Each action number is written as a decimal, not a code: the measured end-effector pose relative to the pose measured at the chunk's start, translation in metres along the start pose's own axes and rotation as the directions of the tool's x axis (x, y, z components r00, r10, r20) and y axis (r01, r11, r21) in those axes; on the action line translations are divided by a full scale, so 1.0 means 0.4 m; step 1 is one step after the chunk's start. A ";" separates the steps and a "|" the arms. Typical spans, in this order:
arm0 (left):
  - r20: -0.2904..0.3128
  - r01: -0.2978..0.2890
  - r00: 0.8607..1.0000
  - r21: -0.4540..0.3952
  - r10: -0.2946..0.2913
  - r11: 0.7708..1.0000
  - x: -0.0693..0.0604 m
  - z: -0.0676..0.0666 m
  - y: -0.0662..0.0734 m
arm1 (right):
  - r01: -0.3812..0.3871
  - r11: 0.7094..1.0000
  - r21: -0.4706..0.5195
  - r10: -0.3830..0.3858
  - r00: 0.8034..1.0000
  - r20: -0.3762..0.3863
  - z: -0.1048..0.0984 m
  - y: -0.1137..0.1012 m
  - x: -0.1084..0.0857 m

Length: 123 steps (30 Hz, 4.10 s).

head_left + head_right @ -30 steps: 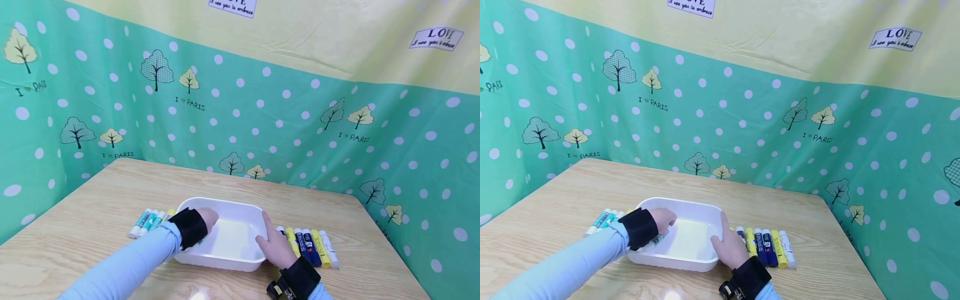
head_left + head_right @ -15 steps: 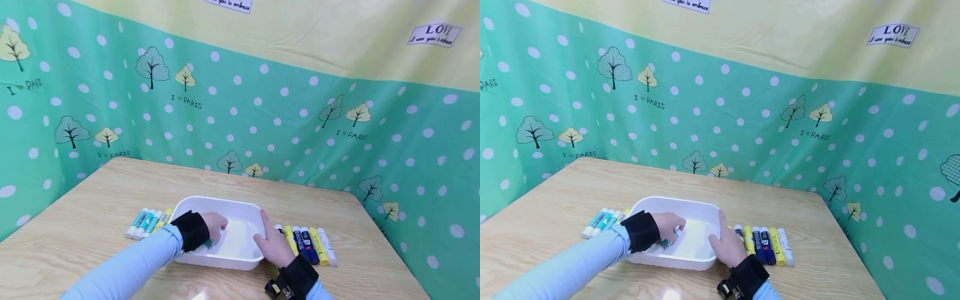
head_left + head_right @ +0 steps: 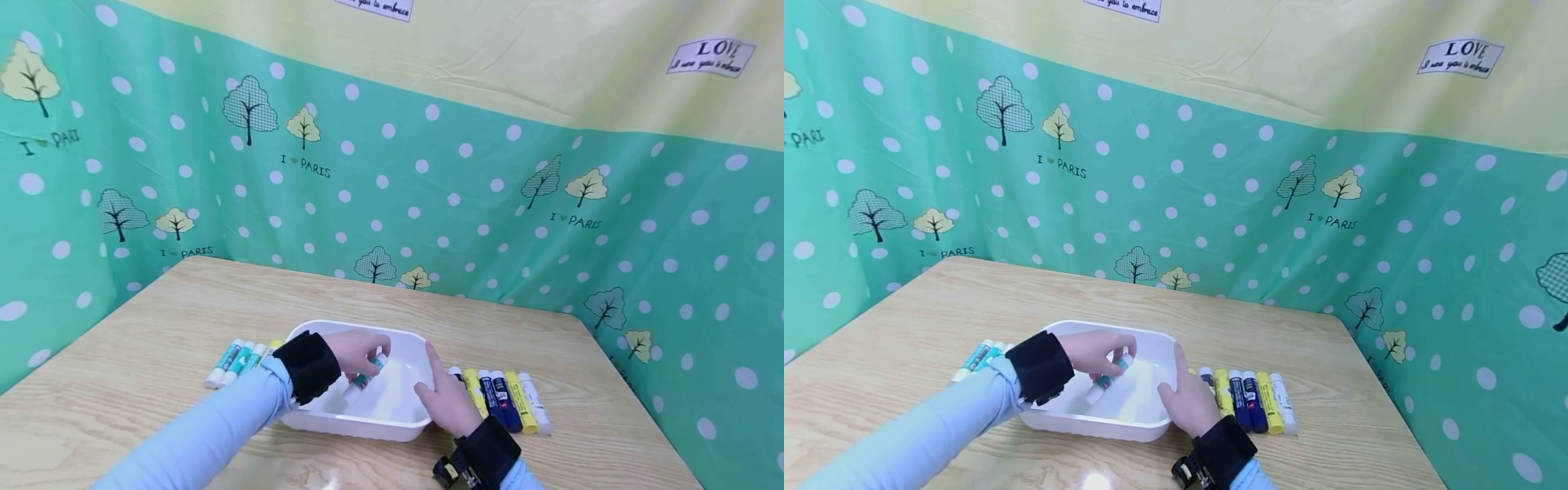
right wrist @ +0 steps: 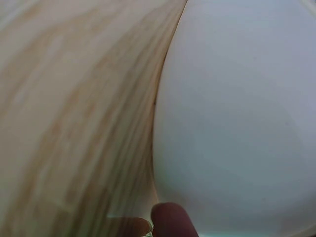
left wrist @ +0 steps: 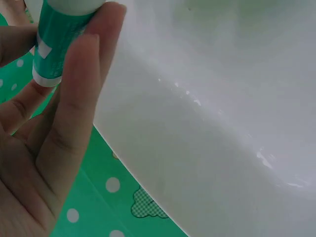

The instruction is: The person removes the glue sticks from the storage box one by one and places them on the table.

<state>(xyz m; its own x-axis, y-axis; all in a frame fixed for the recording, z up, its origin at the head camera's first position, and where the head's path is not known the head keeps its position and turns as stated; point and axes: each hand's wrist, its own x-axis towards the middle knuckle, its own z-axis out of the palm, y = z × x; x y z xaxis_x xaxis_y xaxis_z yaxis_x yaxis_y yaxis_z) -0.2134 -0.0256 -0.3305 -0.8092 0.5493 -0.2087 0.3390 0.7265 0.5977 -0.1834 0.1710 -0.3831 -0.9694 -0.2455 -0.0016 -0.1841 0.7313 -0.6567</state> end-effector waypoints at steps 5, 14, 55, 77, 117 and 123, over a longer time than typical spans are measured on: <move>-0.080 -0.102 0.991 0.064 0.107 0.993 -0.011 -0.021 0.000 | -0.007 1.000 0.001 0.007 1.000 0.006 0.001 -0.001 -0.001; -0.193 -0.258 0.940 0.135 0.281 0.957 -0.054 -0.079 -0.017 | -0.001 1.000 0.004 0.001 1.000 -0.001 0.002 -0.002 0.005; -0.528 0.292 0.844 0.302 -0.096 0.907 -0.287 -0.138 -0.409 | -0.005 0.998 0.063 0.005 1.000 0.010 0.000 0.003 -0.001; -0.457 0.301 0.872 0.221 -0.174 0.928 -0.278 -0.091 -0.453 | -0.021 0.997 0.071 0.020 1.000 0.020 0.002 0.004 0.004; -0.367 0.376 0.885 0.200 -0.287 0.905 -0.296 -0.084 -0.435 | -0.022 1.000 0.014 0.022 1.000 -0.001 -0.009 -0.002 -0.005; -0.364 0.362 0.890 0.199 -0.274 0.911 -0.296 -0.084 -0.436 | 0.020 0.999 -0.029 -0.021 0.998 -0.055 -0.015 0.000 -0.008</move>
<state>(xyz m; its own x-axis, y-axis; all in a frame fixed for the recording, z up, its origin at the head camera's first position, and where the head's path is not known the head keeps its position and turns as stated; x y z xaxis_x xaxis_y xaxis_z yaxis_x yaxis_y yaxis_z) -0.1930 -0.2312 -0.3839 -0.9879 0.1395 -0.0676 0.1115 0.9426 0.3148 -0.1813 0.1757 -0.3788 -0.9727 -0.2255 0.0543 -0.2080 0.7443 -0.6347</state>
